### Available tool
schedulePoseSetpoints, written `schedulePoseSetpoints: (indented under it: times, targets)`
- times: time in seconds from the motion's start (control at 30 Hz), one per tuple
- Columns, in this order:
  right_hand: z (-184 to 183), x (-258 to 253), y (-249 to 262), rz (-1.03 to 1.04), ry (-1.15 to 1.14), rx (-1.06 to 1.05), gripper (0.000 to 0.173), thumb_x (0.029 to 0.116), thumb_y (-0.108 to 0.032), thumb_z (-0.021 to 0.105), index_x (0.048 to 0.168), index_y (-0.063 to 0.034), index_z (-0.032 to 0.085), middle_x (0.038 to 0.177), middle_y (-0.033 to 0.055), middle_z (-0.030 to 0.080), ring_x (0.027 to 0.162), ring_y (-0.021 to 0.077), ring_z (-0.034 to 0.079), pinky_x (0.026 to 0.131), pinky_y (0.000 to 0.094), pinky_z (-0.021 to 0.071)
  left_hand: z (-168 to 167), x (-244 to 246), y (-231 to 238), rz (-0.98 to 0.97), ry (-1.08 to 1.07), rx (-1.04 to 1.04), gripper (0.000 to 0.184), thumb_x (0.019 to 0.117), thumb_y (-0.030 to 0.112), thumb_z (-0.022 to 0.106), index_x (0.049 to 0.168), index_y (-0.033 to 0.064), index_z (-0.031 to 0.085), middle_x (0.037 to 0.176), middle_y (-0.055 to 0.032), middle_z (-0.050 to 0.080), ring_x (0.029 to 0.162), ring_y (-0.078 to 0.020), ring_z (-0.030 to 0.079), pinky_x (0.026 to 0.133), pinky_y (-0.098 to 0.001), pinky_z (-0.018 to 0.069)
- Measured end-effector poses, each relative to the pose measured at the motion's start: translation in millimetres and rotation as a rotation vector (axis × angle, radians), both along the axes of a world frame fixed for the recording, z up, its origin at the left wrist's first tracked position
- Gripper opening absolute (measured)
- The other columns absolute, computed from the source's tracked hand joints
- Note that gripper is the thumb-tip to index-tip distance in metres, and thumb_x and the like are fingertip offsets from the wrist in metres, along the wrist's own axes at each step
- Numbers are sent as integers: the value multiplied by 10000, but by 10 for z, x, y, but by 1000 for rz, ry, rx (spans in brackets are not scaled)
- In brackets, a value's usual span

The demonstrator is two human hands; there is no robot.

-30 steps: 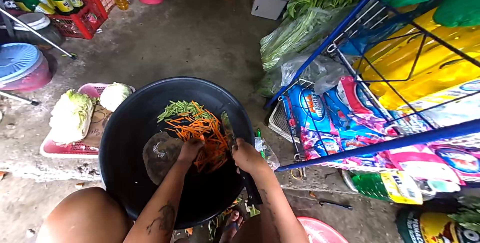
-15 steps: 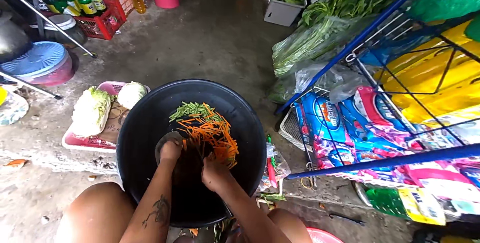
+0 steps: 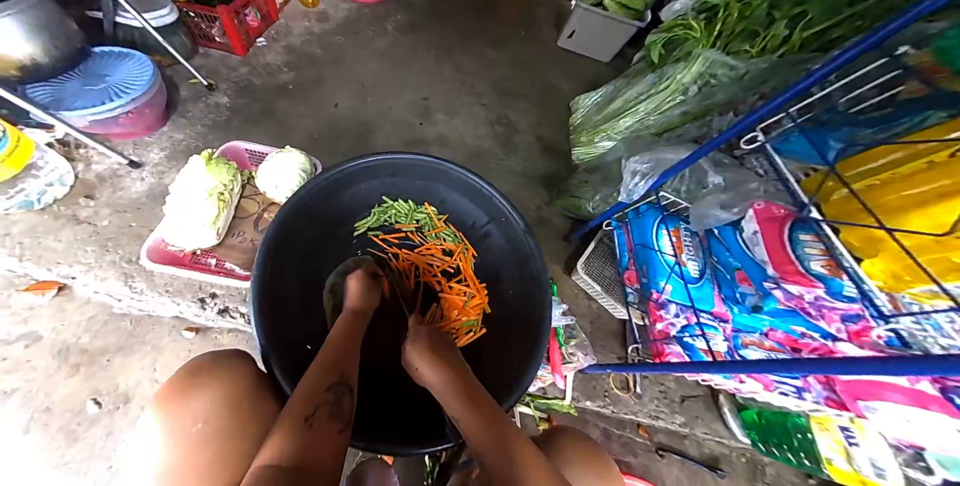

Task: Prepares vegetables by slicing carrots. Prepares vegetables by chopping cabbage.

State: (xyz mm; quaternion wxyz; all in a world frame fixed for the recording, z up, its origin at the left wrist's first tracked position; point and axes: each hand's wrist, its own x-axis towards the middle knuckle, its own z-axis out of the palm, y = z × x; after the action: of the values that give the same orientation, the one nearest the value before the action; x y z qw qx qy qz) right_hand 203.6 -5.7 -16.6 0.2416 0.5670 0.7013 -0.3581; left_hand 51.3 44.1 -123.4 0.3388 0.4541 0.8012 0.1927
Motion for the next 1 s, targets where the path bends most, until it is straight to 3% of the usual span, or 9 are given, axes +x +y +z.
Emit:
schedulePoseSetpoints:
  times: [0.2,0.37,0.5,0.7,0.77,1.0]
  targets:
    - [32,-128,-30,-40,-28,-62,515,1023,-131,486,1513,-57,347,1325,194,637,1209,334,664,958,532,559,0,31,17,26,9,-35,269,1013,165,597,1235,49,695,1242,-186,700,1204,-339,659,1057,-535,499]
    - [192,4,-204,-21,-54,-152,533,1002,-154,536,1490,-20,370,1343,209,621,1225,347,648,971,554,544,15,19,15,42,-16,-43,277,1005,186,602,1227,53,700,1229,-194,702,1202,-358,655,1052,-565,494]
    - [347,240,-266,22,-43,-221,461,1037,-198,500,1436,23,440,1325,233,617,1222,361,636,985,560,522,-42,-10,27,50,-49,-32,268,999,190,616,1216,62,708,1214,-183,711,1168,-338,674,1038,-552,510]
    - [245,186,-76,3,-2,-35,469,1093,-224,390,1517,-23,381,1369,210,613,1261,346,630,1017,533,525,-46,13,9,62,-55,-13,271,1009,178,593,1219,43,699,1197,-176,714,1121,-317,692,1014,-517,530]
    - [174,96,-19,8,17,-3,431,1095,-222,378,1482,-35,404,1343,204,626,1242,343,643,994,536,537,-37,23,8,63,-51,-12,261,1010,170,596,1207,37,702,1194,-178,715,1130,-319,690,1018,-518,526]
    - [100,-41,16,33,-8,-5,442,1062,-188,434,1474,-27,410,1317,203,640,1223,344,653,973,537,545,-39,25,10,69,-39,-21,273,1002,163,607,1221,24,689,1203,-192,707,1145,-324,682,1028,-521,518]
